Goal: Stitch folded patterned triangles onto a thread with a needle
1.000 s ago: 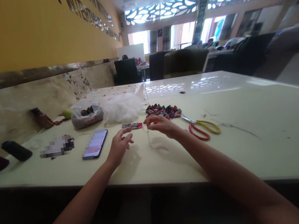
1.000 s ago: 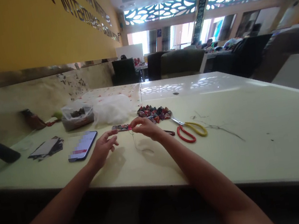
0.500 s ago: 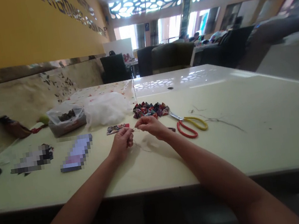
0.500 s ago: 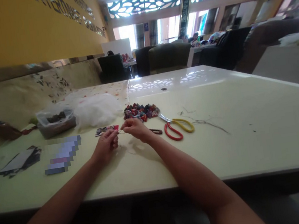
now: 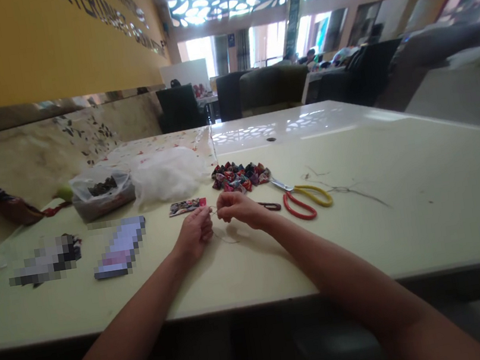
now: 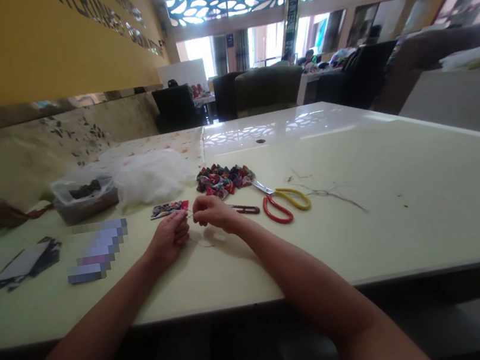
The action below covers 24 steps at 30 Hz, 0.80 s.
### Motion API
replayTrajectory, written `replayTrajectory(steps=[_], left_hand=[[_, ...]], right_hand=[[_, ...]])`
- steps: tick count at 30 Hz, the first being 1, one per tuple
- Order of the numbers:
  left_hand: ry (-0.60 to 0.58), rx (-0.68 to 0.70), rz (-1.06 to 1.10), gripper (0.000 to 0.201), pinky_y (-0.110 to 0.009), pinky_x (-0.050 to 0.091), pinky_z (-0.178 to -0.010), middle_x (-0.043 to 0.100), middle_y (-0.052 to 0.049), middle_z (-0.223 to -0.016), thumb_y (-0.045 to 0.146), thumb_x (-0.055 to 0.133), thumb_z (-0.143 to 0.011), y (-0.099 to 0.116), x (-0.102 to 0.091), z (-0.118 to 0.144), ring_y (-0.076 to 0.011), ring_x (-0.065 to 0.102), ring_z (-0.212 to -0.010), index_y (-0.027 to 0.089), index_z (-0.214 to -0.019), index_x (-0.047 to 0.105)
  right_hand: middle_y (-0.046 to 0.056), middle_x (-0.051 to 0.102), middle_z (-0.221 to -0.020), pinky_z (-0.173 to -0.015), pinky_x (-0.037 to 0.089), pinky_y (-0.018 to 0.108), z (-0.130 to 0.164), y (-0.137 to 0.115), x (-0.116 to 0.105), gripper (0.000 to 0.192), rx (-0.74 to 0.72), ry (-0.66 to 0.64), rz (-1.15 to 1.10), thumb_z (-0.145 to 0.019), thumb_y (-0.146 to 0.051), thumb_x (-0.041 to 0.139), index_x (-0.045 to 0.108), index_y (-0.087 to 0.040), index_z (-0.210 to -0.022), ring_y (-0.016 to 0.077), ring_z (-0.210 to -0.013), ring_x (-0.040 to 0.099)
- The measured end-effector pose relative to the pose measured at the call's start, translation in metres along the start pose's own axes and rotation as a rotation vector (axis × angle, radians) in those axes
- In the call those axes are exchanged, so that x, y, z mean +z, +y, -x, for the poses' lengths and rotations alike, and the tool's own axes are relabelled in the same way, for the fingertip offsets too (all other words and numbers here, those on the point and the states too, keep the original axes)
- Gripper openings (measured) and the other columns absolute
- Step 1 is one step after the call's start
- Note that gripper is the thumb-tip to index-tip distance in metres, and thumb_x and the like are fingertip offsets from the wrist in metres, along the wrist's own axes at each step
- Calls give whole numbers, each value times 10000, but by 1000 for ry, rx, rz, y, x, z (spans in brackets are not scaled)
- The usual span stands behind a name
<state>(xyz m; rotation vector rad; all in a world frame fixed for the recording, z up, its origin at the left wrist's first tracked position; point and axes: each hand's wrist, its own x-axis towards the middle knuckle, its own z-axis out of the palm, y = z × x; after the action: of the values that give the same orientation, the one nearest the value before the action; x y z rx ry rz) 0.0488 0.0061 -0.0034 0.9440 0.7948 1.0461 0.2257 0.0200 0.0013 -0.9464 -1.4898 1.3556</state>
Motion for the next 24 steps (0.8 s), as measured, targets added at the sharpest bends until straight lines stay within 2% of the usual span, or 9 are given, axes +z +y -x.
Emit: replayTrajectory(steps=[4, 6, 10, 14, 21, 24], left_hand=[[-48, -79, 89, 424, -140, 162, -362, 271, 137, -537, 303, 868, -769, 4, -1, -1, -27, 179, -414, 200, -744, 458], [-42, -92, 128, 392, -138, 171, -360, 282, 134, -530, 279, 853, -788, 5, -2, -1, -28, 191, -408, 195, -752, 471], [48, -42, 194, 246, -136, 183, -355, 299, 131, -516, 250, 785, -878, 9, -4, -2, -38, 212, -389, 176, -853, 551], [119, -6, 245, 91, -137, 182, -348, 312, 122, -507, 187, 641, -988, 14, -5, -3, -45, 217, -373, 163, -919, 586], [233, 64, 286, 129, -135, 189, -357, 303, 117, -511, 138, 582, -1026, 24, -9, -4, -37, 221, -374, 156, -898, 590], [282, 76, 274, 152, -137, 187, -360, 289, 120, -514, 148, 612, -1019, 26, -11, -5, -35, 221, -373, 168, -876, 567]], right_hand=[[-49, 602, -655, -590, 415, 243, 2, 0, -1, 131, -4, -38, -4, -666, -214, 722, 631, -182, -754, 88, -581, 524], [-46, 603, -675, -590, 412, 242, 3, -1, -2, 148, 1, -53, 23, -677, -247, 733, 647, -175, -774, 84, -587, 520], [-43, 589, -657, -570, 388, 235, 2, -1, -7, 134, 9, -52, 113, -700, -265, 720, 654, -167, -763, 83, -581, 498], [-39, 580, -637, -568, 382, 238, 0, 0, -12, 122, 4, -42, 184, -714, -277, 703, 665, -165, -742, 86, -579, 484], [-24, 596, -671, -607, 415, 267, -1, 1, -22, 108, -8, -134, 322, -728, -282, 691, 681, -174, -733, 101, -617, 495], [-33, 568, -681, -628, 421, 273, -2, 2, -23, 113, -69, -45, 211, -735, -294, 696, 659, -187, -738, 105, -639, 497]])
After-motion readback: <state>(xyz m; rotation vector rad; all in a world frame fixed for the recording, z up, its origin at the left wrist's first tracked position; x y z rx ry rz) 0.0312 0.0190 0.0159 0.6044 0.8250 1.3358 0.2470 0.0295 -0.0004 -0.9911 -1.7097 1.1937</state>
